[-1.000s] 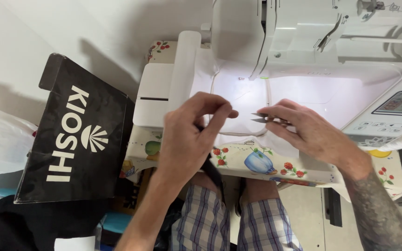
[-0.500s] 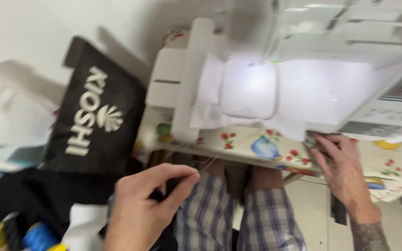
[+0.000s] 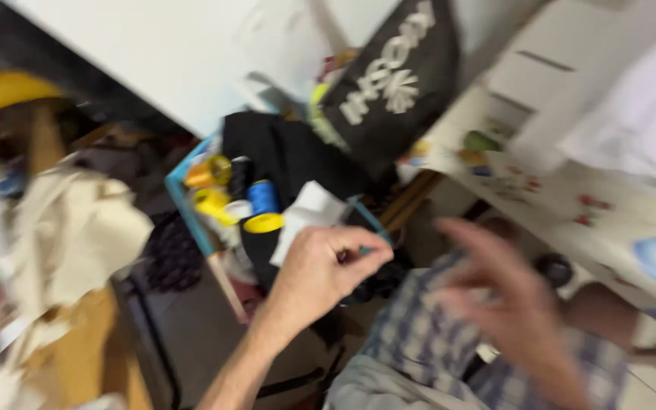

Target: Operating an embroidery machine to attach patches to fabric

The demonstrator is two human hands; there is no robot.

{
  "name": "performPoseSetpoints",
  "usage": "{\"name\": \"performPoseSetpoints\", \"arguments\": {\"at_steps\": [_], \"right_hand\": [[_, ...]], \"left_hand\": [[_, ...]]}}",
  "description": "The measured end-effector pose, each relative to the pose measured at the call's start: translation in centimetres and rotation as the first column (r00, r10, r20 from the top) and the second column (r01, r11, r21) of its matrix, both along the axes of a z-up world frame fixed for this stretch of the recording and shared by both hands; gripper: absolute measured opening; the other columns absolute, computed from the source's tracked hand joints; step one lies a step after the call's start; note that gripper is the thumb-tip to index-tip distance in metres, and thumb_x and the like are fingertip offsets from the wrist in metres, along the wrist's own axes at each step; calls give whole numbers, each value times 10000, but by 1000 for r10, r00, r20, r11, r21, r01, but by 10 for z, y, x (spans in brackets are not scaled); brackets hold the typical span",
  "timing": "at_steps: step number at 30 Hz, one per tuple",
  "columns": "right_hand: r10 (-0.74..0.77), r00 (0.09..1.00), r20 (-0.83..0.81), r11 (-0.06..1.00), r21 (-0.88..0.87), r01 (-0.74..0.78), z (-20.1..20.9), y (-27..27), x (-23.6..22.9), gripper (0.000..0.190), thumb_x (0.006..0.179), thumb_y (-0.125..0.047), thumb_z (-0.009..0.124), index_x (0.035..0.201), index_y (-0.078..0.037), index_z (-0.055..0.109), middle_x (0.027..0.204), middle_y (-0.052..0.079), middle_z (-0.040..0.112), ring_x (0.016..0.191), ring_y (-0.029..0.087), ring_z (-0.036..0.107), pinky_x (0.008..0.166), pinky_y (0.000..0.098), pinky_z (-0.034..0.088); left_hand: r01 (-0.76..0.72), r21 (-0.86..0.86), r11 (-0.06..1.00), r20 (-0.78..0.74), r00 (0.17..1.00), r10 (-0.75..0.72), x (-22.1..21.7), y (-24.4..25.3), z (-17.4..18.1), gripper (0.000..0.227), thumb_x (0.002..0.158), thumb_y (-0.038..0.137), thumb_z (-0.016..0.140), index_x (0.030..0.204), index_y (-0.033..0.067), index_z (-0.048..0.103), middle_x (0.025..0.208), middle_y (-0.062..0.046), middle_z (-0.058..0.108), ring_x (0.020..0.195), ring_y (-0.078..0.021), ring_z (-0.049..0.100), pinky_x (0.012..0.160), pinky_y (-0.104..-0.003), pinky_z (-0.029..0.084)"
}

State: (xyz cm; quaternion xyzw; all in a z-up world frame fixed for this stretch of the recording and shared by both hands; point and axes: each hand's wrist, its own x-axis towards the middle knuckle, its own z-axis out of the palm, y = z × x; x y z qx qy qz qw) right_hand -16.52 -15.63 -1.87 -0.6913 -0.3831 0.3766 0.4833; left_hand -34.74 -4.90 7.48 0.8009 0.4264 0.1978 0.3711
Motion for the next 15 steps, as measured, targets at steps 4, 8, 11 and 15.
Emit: {"name": "performPoseSetpoints", "arguments": {"at_steps": [4, 8, 11, 15], "right_hand": [[228, 955, -191, 935, 316, -160, 11, 7, -18, 461, 715, -65, 682, 1146, -41, 519, 1026, 57, 610, 788, 82, 637, 713, 214, 548], [-254, 957, -142, 963, 58, 264, 10, -20, 40, 100, 729, -53, 666, 796, -30, 736, 684, 60, 731, 593, 82, 635, 593, 171, 506], [-425, 773, 470, 902, 291, 318, -9, -43, 100, 93, 713, -133, 714, 778, -199, 716, 725, 16, 698, 674, 189, 678, 604, 284, 520], [-524, 501, 689, 848, 362, 388, -34, -62, 155, 97, 815, -158, 675, 900, -199, 698, 841, 3, 678, 733, 180, 654, 623, 263, 513]], "left_hand": [[73, -53, 996, 154, 986, -64, 40, -7, -30, 75, 743, 173, 669, 744, 110, 709, 610, 35, 672, 494, -25, 521, 491, -183, 408], [94, -318, 943, 294, 956, 4, 91, -2, -53, 97, 754, 140, 668, 712, 57, 694, 594, 13, 640, 546, -24, 516, 492, -177, 403], [286, -283, 915, 363, 916, -174, 136, -11, -78, 187, 675, 209, 766, 802, 84, 711, 494, -55, 623, 459, -86, 530, 458, -204, 455], [287, -230, 930, 333, 921, -201, 165, 0, -89, 242, 627, 235, 788, 834, 134, 714, 519, -6, 630, 510, -70, 574, 486, -191, 466]]}}
